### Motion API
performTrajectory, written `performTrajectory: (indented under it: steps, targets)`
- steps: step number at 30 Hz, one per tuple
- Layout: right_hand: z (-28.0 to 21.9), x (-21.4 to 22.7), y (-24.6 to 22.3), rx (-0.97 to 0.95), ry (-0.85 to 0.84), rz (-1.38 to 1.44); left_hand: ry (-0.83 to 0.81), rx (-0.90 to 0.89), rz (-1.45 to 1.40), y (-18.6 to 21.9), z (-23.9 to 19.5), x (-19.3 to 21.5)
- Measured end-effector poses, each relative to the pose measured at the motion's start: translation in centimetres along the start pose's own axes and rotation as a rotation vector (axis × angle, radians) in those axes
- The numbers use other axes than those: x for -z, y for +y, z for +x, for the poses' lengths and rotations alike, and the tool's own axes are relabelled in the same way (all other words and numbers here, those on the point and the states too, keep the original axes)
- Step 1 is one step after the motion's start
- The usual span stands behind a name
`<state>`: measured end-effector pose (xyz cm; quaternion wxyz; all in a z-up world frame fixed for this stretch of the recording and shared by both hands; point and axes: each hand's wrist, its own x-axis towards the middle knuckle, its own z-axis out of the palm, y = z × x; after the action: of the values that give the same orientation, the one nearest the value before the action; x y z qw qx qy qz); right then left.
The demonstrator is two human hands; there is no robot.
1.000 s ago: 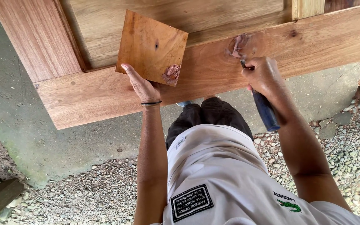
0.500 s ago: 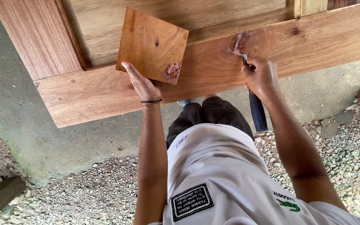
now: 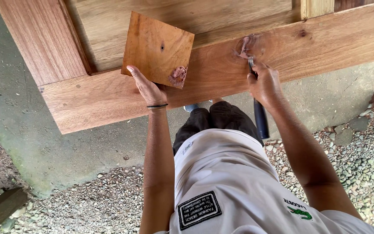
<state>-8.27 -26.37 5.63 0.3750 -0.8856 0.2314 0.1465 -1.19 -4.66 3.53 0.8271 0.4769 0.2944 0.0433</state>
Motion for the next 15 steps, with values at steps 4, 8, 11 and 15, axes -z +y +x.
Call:
performTrajectory:
  steps: [4, 8, 11, 15]
  targets:
    - [1.1, 0.6, 2.0, -0.007, -0.026, 0.091, -0.012, -0.03, 0.029, 0.5, -0.5, -0.4]
    - [1.8, 1.0, 1.9, -0.027, 0.003, 0.142, -0.02, -0.042, 0.073, 0.4, -0.7, -0.5]
    - [2.4, 0.7, 1.8, -0.051, 0.009, 0.149, -0.027, -0.047, 0.076, 0.6, -1.0, -0.9]
    - [2.7, 0.2, 1.8, -0.1, -0.005, 0.088, -0.033, -0.073, 0.093, -0.4, -0.3, 0.0]
